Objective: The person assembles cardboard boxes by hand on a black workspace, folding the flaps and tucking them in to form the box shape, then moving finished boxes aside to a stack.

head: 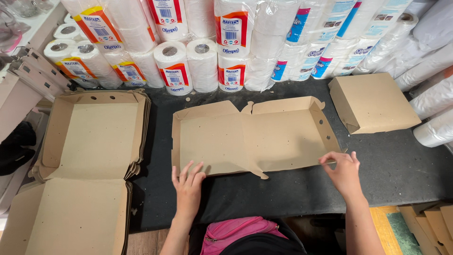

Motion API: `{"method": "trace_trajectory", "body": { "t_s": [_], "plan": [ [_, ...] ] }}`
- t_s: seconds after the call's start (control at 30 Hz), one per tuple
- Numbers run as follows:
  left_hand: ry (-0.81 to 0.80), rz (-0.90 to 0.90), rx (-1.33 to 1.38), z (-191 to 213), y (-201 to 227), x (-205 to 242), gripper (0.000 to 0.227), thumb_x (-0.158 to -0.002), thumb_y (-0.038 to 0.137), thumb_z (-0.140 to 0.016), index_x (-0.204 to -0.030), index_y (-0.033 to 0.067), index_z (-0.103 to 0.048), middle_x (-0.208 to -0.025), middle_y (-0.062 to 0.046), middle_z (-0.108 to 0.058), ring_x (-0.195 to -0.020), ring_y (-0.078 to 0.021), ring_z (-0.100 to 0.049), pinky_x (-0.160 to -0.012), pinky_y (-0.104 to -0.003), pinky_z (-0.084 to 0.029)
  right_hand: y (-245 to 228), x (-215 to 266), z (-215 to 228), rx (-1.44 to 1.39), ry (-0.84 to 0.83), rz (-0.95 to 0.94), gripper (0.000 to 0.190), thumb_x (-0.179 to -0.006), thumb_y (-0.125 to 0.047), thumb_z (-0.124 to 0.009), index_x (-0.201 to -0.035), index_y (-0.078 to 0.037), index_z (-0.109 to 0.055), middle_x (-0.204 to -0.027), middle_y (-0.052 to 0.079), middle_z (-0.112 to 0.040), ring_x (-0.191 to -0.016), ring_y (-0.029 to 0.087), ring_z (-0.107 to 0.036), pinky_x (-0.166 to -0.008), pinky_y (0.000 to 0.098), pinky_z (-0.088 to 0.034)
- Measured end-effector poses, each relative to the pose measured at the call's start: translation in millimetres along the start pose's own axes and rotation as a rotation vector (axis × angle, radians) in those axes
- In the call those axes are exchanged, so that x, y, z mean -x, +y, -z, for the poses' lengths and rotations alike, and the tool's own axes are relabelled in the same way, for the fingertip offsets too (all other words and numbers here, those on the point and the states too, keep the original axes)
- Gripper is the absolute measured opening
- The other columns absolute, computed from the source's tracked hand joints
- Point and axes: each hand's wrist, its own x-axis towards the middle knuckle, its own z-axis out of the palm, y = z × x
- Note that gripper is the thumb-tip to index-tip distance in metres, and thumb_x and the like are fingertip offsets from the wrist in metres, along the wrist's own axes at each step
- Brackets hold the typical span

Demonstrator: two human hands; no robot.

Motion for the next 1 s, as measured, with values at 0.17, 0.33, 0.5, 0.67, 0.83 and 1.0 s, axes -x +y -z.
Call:
{"method": "trace_trajectory", "body": {
  "t_s": [0.17, 0.33, 0.5, 0.67, 0.83, 1.0],
  "plan": [
    [-0.06, 0.077, 0.039, 15, -41, 13, 0.009, -0.096, 0.003, -0.058, -0.102, 0.0095, -0.061, -0.14, -0.007, -0.061, -0.132, -0.0286, -0.058, -0.122, -0.055, -0.036, -71, 9, -26, -0.387, -0.047, 0.566, 0.019, -0.085, -0.002, -0.075, -0.089, -0.019, -0.068, -0.115, 0.001, -0.076, -0.118, 0.024, -0.067, -0.124, 0.0504, -0.034],
    [-0.211, 0.178, 0.012, 17, -57, 19, 0.037, -0.082, -0.01, -0.061, -0.115, 0.0065, -0.062, -0.145, -0.006, -0.06, -0.134, -0.0243, -0.058, -0.094, -0.036, -0.057, -147, 31, -68, -0.489, -0.271, 0.691, 0.018, -0.088, -0.007, -0.074, -0.099, -0.02, -0.07, -0.123, 0.002, -0.076, -0.121, 0.023, -0.069, -0.122, 0.051, -0.034],
    [-0.344, 0.22, 0.031, 30, -47, 8, 0.034, -0.082, -0.013, -0.058, -0.106, 0.0102, -0.063, -0.153, 0.0, -0.054, -0.143, -0.0211, -0.05, -0.075, -0.038, -0.06, -183, 41, -111, -0.463, -0.399, 0.716, 0.021, -0.097, -0.011, -0.065, -0.117, -0.018, -0.069, -0.136, 0.003, -0.07, -0.126, 0.027, -0.066, -0.116, 0.0444, -0.043],
    [-0.215, 0.265, 0.215, 43, -54, 12, 0.021, -0.087, -0.015, -0.058, -0.096, 0.0025, -0.063, -0.164, -0.014, -0.039, -0.156, -0.0333, -0.032, -0.118, -0.044, -0.041, -200, 44, -118, -0.347, -0.465, 0.404, 0.016, -0.098, -0.015, -0.062, -0.087, -0.022, -0.052, -0.119, -0.009, -0.08, -0.037, 0.009, -0.028, -0.053, 0.0289, -0.046],
    [-0.067, 0.717, 0.344, 44, -71, 40, 0.028, -0.106, 0.014, -0.045, -0.104, 0.0095, -0.073, -0.158, -0.008, -0.051, -0.131, -0.0206, -0.061, -0.105, -0.033, -0.047, -183, 64, -136, -0.218, -0.573, 0.795, 0.024, -0.093, -0.024, -0.069, -0.112, -0.014, -0.06, -0.127, 0.008, -0.07, -0.12, 0.025, -0.061, -0.101, 0.044, -0.04],
    [-0.209, 0.917, 0.422, 39, -82, 28, 0.041, -0.108, 0.031, -0.043, -0.117, 0.0118, -0.078, -0.133, -0.005, -0.071, -0.141, -0.0177, -0.054, -0.116, -0.036, -0.042, -175, 75, -125, -0.087, -0.739, 1.066, 0.038, -0.092, -0.037, -0.074, -0.116, -0.013, -0.06, -0.155, 0.013, -0.049, -0.152, 0.034, -0.031, -0.122, 0.0598, -0.016]
  ]
}}
